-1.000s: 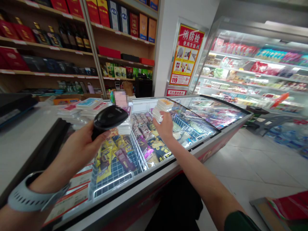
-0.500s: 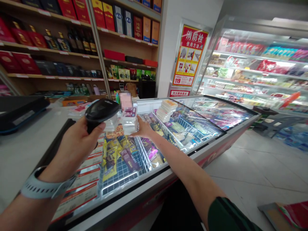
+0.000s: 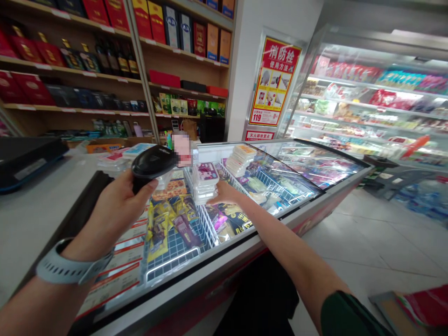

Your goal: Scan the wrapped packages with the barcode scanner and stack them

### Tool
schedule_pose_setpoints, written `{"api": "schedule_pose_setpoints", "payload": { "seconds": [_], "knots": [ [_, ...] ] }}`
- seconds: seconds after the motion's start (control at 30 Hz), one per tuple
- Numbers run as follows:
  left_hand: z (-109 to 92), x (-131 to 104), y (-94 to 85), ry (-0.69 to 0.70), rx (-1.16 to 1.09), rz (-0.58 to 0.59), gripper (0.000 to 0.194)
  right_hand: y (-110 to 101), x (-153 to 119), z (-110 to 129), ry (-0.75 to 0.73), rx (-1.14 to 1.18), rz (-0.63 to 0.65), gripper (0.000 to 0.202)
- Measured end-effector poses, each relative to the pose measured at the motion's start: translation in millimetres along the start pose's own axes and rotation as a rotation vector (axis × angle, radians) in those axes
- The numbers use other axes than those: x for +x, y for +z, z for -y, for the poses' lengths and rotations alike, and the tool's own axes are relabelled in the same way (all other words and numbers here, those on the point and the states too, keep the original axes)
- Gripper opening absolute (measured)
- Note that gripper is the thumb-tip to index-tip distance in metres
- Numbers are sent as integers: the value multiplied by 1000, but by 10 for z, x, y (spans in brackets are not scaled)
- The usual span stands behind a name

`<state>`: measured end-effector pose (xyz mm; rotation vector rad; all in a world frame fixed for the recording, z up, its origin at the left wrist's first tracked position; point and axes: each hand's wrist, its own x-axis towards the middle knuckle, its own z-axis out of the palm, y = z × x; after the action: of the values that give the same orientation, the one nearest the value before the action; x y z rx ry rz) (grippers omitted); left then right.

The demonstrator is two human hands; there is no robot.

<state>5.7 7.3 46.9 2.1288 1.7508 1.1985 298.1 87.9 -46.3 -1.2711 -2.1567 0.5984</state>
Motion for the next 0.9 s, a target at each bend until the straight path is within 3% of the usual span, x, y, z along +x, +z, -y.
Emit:
{"api": "schedule_pose_setpoints", "payload": {
  "seconds": [0.17,0.27,0.33,0.4,0.5,0.57,0.63,0.73,0.9],
  "knots": [
    [-83,-37,-3,-17,-60,48,49,-144,-321,57,-82,-2,63,70],
    [-164,-64,-20,-49,-57,70,49,-207,-518,135,-119,37,34,72],
    [-209,-77,-36,-56,-51,77,48,-229,-670,197,-103,62,-65,80],
    [-230,-82,-49,-50,-47,79,47,-228,-830,283,-22,15,-257,82],
    [-210,-78,-47,-41,-33,79,46,-199,-1030,501,8,-164,-630,59],
    [-175,-70,-30,-31,-33,81,49,-181,-1106,702,-29,-331,-754,44],
    [-142,-63,-6,-19,-36,85,53,-168,-1126,914,4,-487,-823,41],
    [-123,-62,20,-18,-11,81,55,-132,-1075,1173,135,-656,-870,55],
    [-150,-77,10,-23,-6,90,52,-12,-920,1376,255,-717,-853,65]
  ]
}}
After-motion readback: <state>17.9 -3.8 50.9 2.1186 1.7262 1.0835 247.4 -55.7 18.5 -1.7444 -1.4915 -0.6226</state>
